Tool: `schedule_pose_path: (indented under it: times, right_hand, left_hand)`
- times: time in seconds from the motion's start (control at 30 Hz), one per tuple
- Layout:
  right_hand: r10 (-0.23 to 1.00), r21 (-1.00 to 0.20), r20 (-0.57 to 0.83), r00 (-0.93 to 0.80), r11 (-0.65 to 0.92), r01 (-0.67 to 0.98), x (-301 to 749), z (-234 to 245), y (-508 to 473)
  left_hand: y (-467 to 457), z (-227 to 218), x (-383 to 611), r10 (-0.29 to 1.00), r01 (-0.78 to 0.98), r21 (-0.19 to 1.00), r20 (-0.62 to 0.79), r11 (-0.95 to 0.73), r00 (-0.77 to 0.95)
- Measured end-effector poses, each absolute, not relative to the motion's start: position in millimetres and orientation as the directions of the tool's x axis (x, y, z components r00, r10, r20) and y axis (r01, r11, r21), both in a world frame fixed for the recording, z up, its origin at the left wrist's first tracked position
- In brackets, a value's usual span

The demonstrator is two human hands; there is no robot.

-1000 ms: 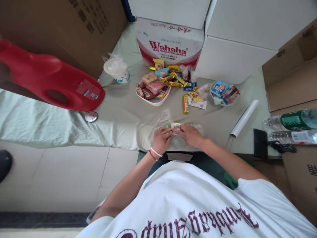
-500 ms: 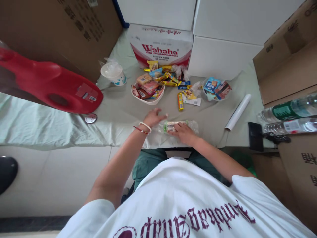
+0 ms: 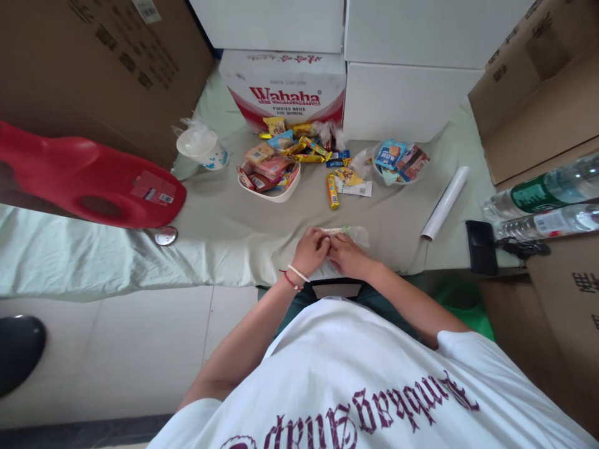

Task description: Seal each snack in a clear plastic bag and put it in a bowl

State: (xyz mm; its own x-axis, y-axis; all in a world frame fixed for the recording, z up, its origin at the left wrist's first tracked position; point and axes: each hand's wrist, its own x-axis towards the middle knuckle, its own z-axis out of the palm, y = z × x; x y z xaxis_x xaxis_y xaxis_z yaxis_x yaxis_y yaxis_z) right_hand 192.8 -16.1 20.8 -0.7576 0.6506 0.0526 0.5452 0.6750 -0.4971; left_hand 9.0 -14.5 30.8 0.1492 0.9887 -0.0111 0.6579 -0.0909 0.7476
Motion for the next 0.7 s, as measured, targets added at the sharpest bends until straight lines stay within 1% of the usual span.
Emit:
schedule_pose_path:
  times: [0.03,0.07,0.1,0.13,0.17,0.2,0.23,0.27,0.33,0.4,0.47,0.53,0.6,0.7]
  right_hand:
    - [0.668,-0.556,0.103,-0.737,0.653,0.514,200.0,20.5,-18.8]
    - [0.721,-0.606,0.152,-0.677,0.609,0.512,207.8,19.9,-21.2]
    - [0.804,-0.639,0.192,-0.562,0.537,0.551,215.6,18.6,-22.9]
    - [0.890,-0.653,0.216,-0.401,0.437,0.618,222.6,16.5,-23.9]
    - [0.949,-0.648,0.227,-0.217,0.314,0.694,228.4,13.7,-24.0]
    - [0.972,-0.627,0.229,-0.053,0.189,0.755,232.8,10.3,-23.3]
    - [0.974,-0.599,0.219,0.054,0.091,0.796,235.6,6.4,-21.8]
    - [0.976,-0.572,0.196,0.098,0.033,0.819,236.9,2.7,-20.0]
    - [0.988,-0.566,0.133,0.073,0.016,0.825,236.4,-2.7,-16.5]
    - [0.995,-0.625,0.100,0.029,0.040,0.780,233.6,-2.4,-14.7]
    - [0.996,-0.694,0.085,0.029,0.039,0.719,228.5,5.1,-14.8]
    - [0.997,-0.710,0.069,0.023,0.033,0.703,219.2,18.0,-15.1]
    - [0.998,-0.660,0.060,-0.034,0.065,0.748,203.8,32.4,-13.1]
    - [0.991,-0.524,-0.007,-0.137,0.113,0.844,171.9,48.8,-3.5]
  left_hand:
    - [-18.1,29.2,15.7,0.978,0.679,0.716,0.026,-0.164,0.208]
    - [-22.6,27.9,20.2,0.966,0.713,0.665,0.052,-0.222,0.253]
    - [-27.7,27.0,23.0,0.957,0.757,0.598,0.063,-0.264,0.284]
    - [-33.1,26.5,24.4,0.951,0.802,0.523,0.060,-0.289,0.304]
    - [-38.4,26.2,25.2,0.947,0.840,0.448,0.049,-0.305,0.318]
    - [-43.3,26.3,25.6,0.945,0.869,0.383,0.035,-0.314,0.326]
    - [-47.4,26.6,26.0,0.943,0.887,0.333,0.022,-0.321,0.333]
    - [-50.5,27.1,26.4,0.941,0.897,0.300,0.011,-0.324,0.337]
    - [-54.4,28.2,27.2,0.940,0.905,0.272,-0.006,-0.326,0.340]
    - [-56.3,28.9,27.4,0.941,0.908,0.268,-0.012,-0.323,0.338]
    - [-57.7,28.5,27.0,0.944,0.906,0.280,-0.003,-0.317,0.331]
    - [-59.2,26.6,26.3,0.948,0.902,0.300,0.027,-0.311,0.318]
    - [-60.1,23.1,25.7,0.946,0.890,0.322,0.067,-0.321,0.317]
    - [-58.8,15.9,24.3,0.925,0.851,0.365,0.103,-0.377,0.365]
